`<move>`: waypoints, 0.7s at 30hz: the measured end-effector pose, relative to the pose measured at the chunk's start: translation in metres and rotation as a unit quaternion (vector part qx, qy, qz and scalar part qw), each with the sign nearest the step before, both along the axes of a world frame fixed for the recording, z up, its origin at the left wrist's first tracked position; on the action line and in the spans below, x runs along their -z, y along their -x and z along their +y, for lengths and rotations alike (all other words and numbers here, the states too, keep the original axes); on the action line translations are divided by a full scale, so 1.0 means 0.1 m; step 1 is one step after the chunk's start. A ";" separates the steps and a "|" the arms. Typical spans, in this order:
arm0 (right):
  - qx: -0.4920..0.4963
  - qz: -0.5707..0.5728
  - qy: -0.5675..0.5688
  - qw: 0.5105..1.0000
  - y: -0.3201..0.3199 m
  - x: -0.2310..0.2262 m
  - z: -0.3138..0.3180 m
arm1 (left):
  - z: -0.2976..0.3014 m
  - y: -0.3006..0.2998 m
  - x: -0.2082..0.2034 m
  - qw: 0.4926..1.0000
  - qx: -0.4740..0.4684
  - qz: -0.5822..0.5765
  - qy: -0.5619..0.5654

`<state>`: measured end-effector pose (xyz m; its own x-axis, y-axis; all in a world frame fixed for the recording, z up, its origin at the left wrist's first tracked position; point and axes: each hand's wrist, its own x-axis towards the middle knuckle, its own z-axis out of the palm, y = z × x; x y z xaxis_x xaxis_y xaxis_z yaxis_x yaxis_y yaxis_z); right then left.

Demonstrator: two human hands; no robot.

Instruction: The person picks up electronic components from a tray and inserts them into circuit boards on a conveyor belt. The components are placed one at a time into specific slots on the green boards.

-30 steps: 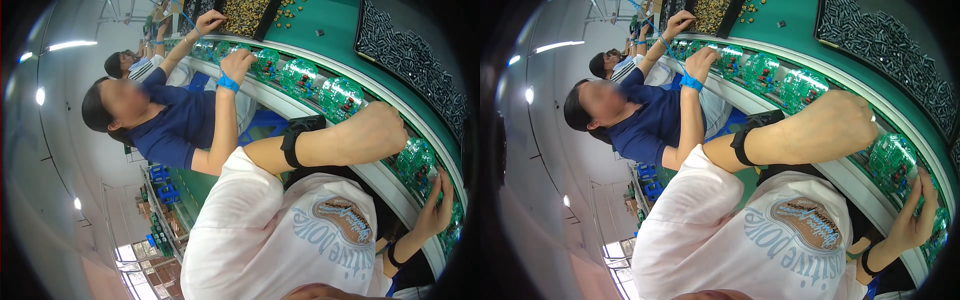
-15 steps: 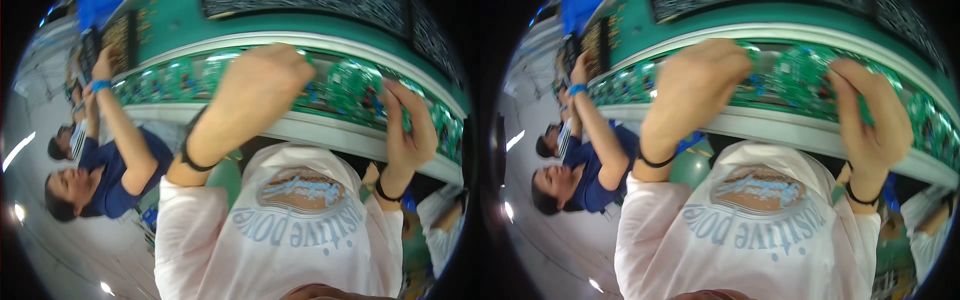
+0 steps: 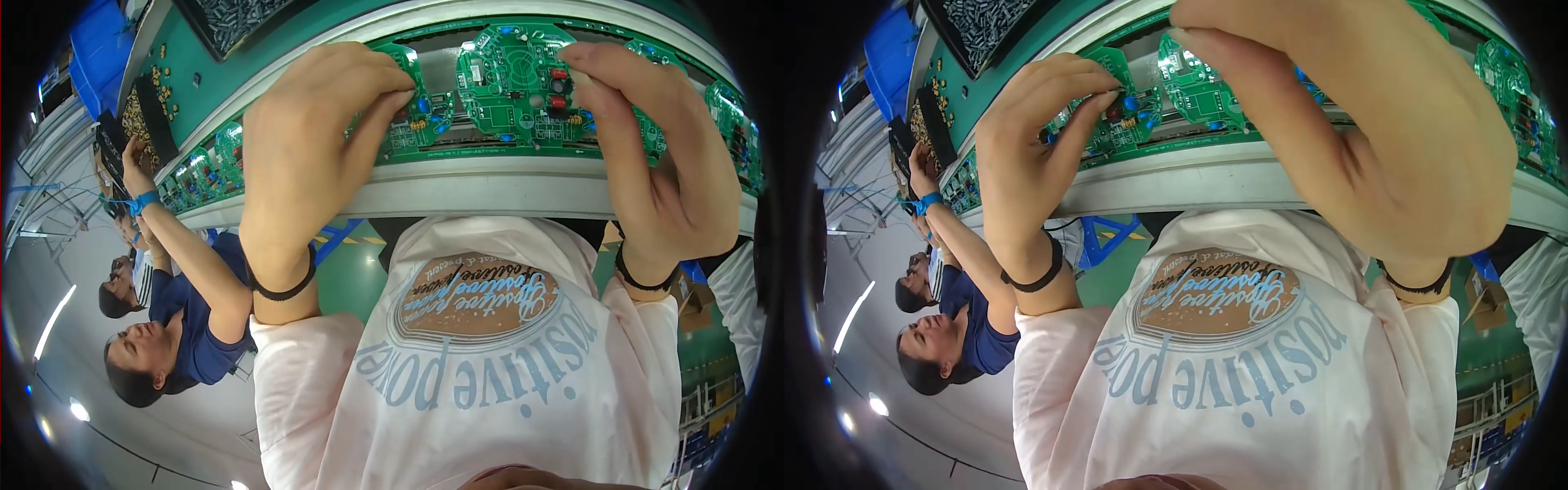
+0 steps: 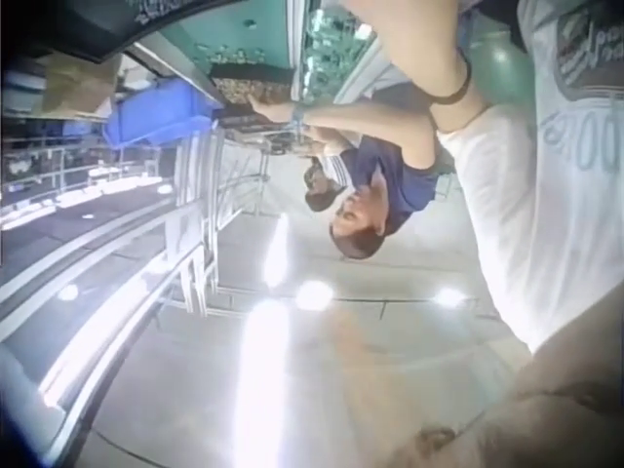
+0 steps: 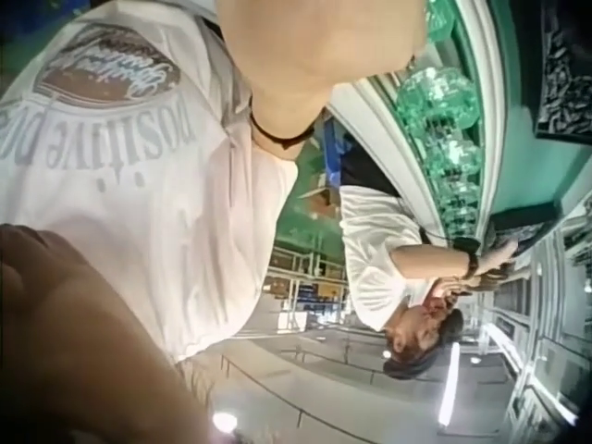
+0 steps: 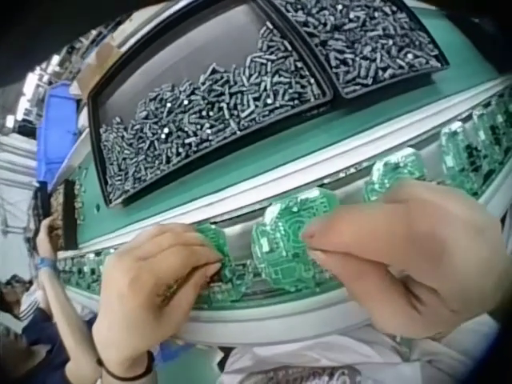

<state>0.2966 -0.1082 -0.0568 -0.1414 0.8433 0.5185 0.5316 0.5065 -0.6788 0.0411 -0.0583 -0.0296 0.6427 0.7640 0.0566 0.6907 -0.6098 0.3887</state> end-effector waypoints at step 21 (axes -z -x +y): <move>0.015 0.013 0.000 1.000 -0.05 0.07 -0.08 | -0.16 -0.18 -0.01 0.997 0.014 0.055 -0.057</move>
